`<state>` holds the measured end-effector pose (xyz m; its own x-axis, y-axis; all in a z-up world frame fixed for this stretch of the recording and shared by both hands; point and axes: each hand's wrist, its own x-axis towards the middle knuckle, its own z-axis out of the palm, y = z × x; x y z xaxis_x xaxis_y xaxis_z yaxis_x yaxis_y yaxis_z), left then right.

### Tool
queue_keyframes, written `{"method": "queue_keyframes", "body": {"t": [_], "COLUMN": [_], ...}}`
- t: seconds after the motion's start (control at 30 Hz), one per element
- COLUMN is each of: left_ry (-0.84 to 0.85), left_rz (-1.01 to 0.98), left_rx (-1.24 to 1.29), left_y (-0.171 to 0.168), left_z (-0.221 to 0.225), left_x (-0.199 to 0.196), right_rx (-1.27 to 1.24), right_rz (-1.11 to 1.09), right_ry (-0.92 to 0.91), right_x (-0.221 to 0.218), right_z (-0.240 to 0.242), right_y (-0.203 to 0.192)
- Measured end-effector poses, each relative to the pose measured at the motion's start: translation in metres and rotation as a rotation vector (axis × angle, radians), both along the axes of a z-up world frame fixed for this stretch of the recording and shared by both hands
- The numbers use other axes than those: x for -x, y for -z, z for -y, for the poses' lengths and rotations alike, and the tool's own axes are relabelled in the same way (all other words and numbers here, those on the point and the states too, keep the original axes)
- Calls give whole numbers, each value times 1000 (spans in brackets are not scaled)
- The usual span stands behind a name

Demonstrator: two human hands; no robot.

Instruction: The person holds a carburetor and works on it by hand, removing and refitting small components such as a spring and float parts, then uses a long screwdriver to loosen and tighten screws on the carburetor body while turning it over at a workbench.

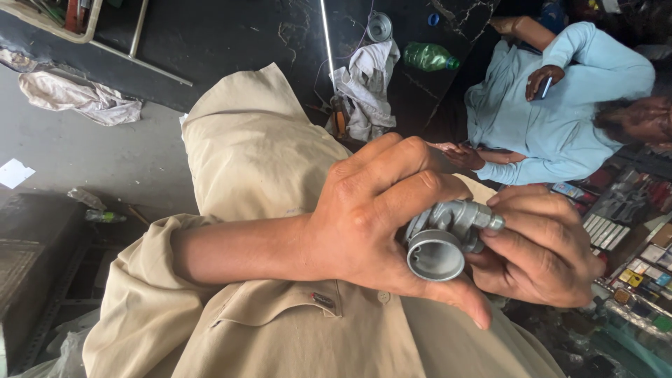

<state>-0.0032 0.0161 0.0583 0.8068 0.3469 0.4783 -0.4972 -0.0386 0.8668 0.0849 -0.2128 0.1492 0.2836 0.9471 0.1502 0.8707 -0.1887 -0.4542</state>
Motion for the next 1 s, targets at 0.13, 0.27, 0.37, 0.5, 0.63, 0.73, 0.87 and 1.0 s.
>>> {"method": "queue_keyframes", "body": {"t": [0.13,0.27,0.37,0.5,0.63,0.73,0.87,1.0], "left_ry": [-3,1,6,-8,-4,13,-11,-38], "left_rz": [-9,-23,-28,-39,-32,-17,9,-12], "left_rx": [-8,-18,-30,-49,-64,-40,-30,-62], "left_y": [-3,-8,-12,-15,-18,-19,-21,-22], "left_z": [-5,-9,-15,-27,-38,-40,-43,-41], "left_x": [2,6,9,11,11,9,4,1], "right_rx": [82,85,126,90,276,232,162,169], "right_rz": [-4,-16,-45,-6,-28,-66,-98,-183], "right_ry": [-30,-54,-73,-73,-67,-134,-121,-120], "right_x": [1,1,1,-1,-9,-11,-14,-26], "right_z": [-7,-7,-9,5,28,22,26,42], "right_y": [-10,-13,-20,-25,-39,-38,-38,-35]}}
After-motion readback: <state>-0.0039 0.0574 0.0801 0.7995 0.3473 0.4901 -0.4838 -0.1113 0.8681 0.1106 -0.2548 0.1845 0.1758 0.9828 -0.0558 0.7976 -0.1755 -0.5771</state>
